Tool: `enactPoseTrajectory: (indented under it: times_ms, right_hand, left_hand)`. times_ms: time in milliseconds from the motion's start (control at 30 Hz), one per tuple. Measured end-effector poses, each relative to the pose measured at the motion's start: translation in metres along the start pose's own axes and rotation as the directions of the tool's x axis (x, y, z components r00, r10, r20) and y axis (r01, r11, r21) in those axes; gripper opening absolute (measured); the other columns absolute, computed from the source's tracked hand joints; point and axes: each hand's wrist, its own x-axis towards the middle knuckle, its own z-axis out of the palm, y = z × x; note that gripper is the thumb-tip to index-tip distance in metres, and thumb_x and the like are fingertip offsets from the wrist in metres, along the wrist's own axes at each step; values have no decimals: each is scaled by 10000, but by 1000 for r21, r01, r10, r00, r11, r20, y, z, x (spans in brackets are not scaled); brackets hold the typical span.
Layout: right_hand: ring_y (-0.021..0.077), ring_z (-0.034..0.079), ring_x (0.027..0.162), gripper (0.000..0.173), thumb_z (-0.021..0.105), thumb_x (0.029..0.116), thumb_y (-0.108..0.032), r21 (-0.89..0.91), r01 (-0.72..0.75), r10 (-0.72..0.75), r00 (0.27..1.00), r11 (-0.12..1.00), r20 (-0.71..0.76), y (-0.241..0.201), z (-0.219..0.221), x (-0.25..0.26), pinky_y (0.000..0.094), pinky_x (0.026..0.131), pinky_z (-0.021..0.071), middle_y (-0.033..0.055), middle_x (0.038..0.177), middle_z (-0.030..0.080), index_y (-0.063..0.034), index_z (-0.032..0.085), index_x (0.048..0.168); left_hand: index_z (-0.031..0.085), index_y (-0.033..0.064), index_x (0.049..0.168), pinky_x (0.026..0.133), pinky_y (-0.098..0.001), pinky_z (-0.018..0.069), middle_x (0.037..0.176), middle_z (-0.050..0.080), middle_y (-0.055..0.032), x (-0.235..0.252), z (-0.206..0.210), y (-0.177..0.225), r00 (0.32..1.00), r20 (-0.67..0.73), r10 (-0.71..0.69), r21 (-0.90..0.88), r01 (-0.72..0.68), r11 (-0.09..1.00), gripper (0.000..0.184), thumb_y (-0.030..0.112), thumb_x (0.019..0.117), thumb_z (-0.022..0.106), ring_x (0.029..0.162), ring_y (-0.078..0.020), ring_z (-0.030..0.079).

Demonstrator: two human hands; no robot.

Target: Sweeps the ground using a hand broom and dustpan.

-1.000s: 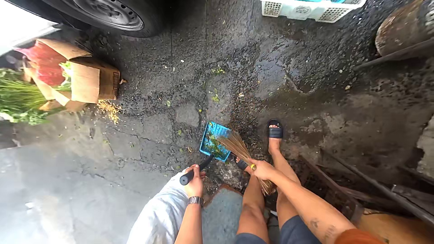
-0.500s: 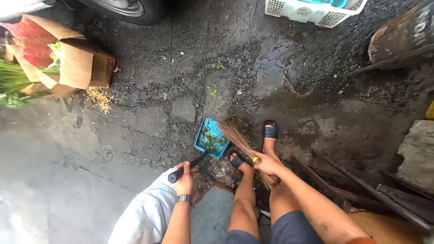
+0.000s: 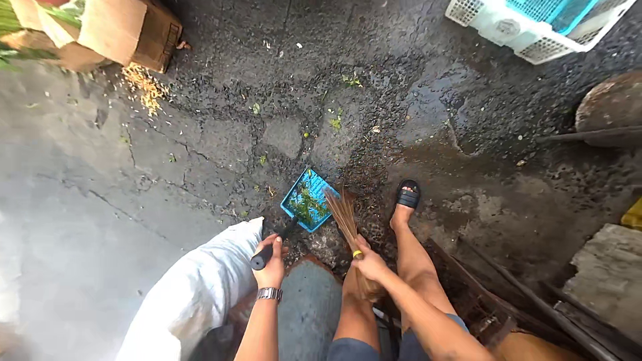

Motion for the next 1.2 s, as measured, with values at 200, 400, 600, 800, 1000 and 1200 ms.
enactPoseTrajectory:
  times_ms: [200,400,600,800,1000,1200]
  right_hand:
    - [306,590,1288,825,692,937,-192,381,22,95,954,924,-285,-8,-74,-44,536,1037,513,170,1523,505,-202,267,1644]
    - [360,560,1306,834,731,904,-218,453,-53,130,982,890,-140,-40,58,41,582,1055,486,221,1453,546,-140,308,1619]
    - [291,590,1281,812,741,890,-179,538,-61,80,997,841,-13,-28,60,-38,516,1018,526,167,1494,531,-220,366,1609]
    - [335,614,1182,737,668,939,-128,792,-33,293,938,609,-186,-37,78,8,544,915,549,216,1412,556,-134,320,1589]
    - [341,529,1346,908,706,907,-150,613,-129,131,990,780,42,-68,109,10,570,1054,484,200,1543,467,-203,200,1660]
    - [320,513,1361,882,711,891,-136,564,30,133,960,825,-246,-46,60,-2,541,1075,482,194,1566,428,-161,253,1645]
  left_hand:
    - [672,-28,1084,667,-343,662,1154,716,-136,2,-51,-7,999,26,24,-5,-24,1000,193,144,1003,640,741,-178,745]
    - [716,13,966,852,-350,639,1177,712,-148,-6,-28,-23,947,110,303,124,-315,941,175,186,975,690,997,-186,733]
    - [739,53,1003,921,-331,596,1110,736,-87,18,-23,-5,935,137,327,235,-352,906,212,258,973,693,1012,-132,710]
    - [729,100,1026,794,-356,638,1088,741,-34,38,-64,29,934,155,322,293,-355,888,183,269,970,686,857,-115,729]
    - [733,65,1022,1017,-458,548,1213,721,-89,63,-42,12,904,236,358,414,-426,804,203,256,977,682,1156,-199,683]
    - [716,79,1091,953,-463,570,1181,718,-81,95,-55,18,937,233,260,359,-331,873,213,265,991,690,1049,-183,702]
